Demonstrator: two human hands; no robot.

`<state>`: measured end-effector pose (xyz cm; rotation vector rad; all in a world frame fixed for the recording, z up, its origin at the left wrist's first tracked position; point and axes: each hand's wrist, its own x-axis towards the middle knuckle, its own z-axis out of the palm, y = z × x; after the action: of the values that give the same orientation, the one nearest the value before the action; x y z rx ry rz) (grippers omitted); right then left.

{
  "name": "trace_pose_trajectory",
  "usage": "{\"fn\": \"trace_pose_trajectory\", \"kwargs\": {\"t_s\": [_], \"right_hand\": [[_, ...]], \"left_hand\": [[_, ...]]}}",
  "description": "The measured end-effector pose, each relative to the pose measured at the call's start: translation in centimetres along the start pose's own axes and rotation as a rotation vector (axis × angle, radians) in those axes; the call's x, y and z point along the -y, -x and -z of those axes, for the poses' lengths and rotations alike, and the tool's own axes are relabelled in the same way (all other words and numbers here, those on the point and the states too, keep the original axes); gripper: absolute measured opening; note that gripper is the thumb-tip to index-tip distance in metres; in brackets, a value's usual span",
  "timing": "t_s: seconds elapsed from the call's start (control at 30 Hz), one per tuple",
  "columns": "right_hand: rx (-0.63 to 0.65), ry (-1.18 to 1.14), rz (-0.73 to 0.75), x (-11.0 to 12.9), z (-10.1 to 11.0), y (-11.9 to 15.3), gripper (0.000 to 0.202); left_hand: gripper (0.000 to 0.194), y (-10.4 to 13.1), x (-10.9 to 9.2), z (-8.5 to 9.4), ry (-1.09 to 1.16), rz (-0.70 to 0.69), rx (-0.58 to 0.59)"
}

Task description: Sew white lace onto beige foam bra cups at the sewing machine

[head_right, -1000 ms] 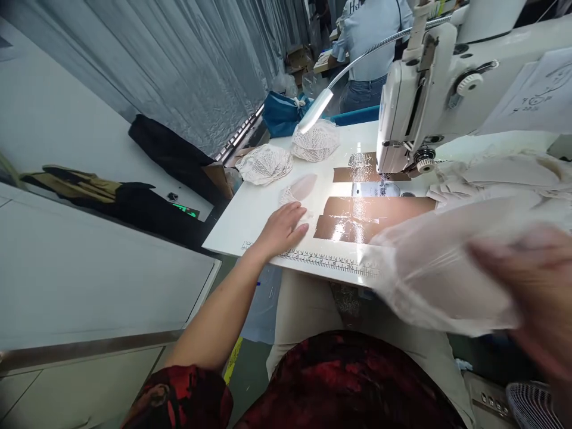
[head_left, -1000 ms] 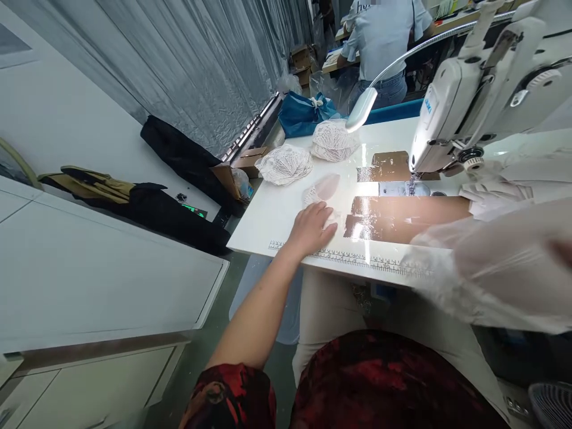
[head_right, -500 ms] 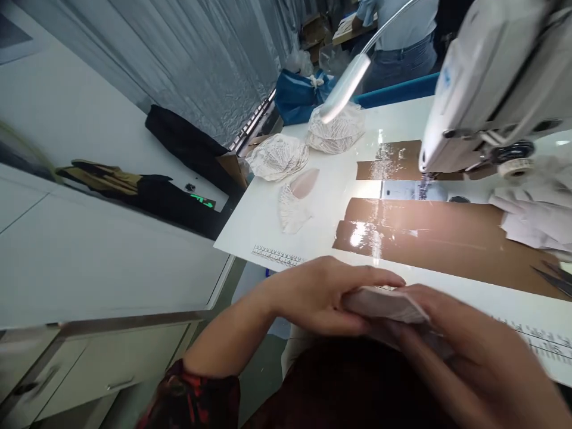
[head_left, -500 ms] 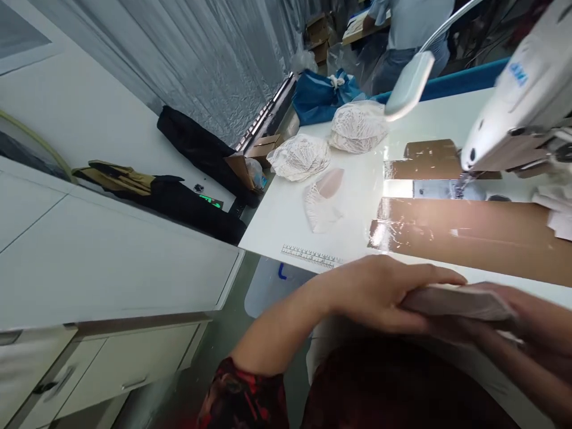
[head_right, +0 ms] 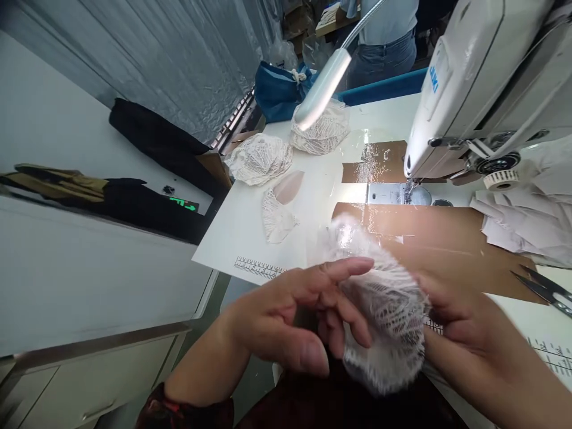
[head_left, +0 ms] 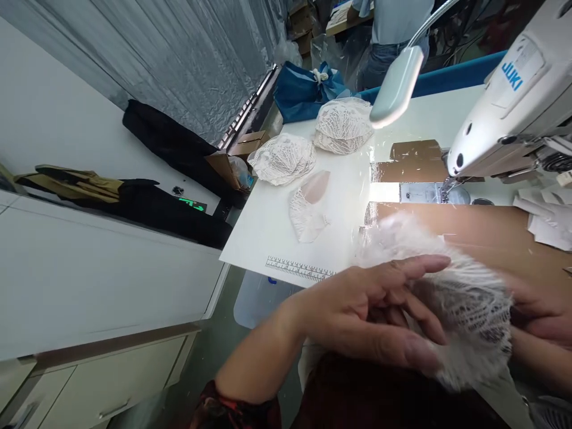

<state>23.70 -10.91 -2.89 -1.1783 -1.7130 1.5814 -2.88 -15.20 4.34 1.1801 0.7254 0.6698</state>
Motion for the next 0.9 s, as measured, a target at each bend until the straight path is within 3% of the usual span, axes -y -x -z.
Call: {"fn": "trace_pose_trajectory", "kwargs": {"t_s": [0.07, 0.17, 0.2, 0.27, 0.33, 0.4, 0.5, 0.6, 0.67, 0.77, 0.9], "right_hand": [[0.152, -0.184, -0.117, 2.3, -1.5, -1.0, 0.033], [0.291, -0.447, -0.320, 4.7, -3.0, -1.4, 0.033], [0.317, -0.517, -0.336, 5.1, -3.3, -1.3, 0.032], [0.332, -0.626, -0.289, 5.5, -3.4, -1.3, 0.033], [0.281, -0.669, -0.248, 5.2, -3.3, -1.5, 0.031], [0.161, -0.636, -0.236, 4.7, -2.9, -1.6, 0.032], [-0.134, -0.497, -0.147, 3.7, -2.5, -1.9, 0.045], [-0.357, -0.333, -0.058, 3.1, -2.1, -2.3, 0.057], [-0.326, -0.224, -0.013, 3.1, -1.7, -2.6, 0.048], [-0.125, -0.122, 0.064, 3.8, -0.7, -3.3, 0.030], [-0.076, -0.108, 0.117, 5.1, 0.4, -3.8, 0.043]], "left_hand": [[0.082, -0.5, 0.0, -0.3, -0.037, 0.065, -0.007], [0.101, -1.7, 0.3, 0.3, -0.269, 0.041, -0.209], [0.105, -2.1, 0.4, 0.6, -0.310, 0.019, -0.246], [0.105, -3.0, 0.7, 1.2, -0.267, 0.024, -0.197], [0.087, -3.7, 1.0, 1.5, -0.114, 0.104, -0.068], [0.061, -4.1, 1.3, 1.7, -0.009, 0.178, -0.017], [0.034, -4.4, 1.9, 1.9, -0.028, 0.182, -0.077], [0.031, -4.7, 2.0, 1.9, -0.059, 0.150, -0.138], [0.041, -5.2, 1.8, 1.8, 0.012, 0.149, -0.145], [0.047, -6.0, 1.5, 1.4, 0.090, 0.112, -0.172], [0.038, -6.8, 1.4, 1.2, 0.018, -0.008, -0.254]]}}
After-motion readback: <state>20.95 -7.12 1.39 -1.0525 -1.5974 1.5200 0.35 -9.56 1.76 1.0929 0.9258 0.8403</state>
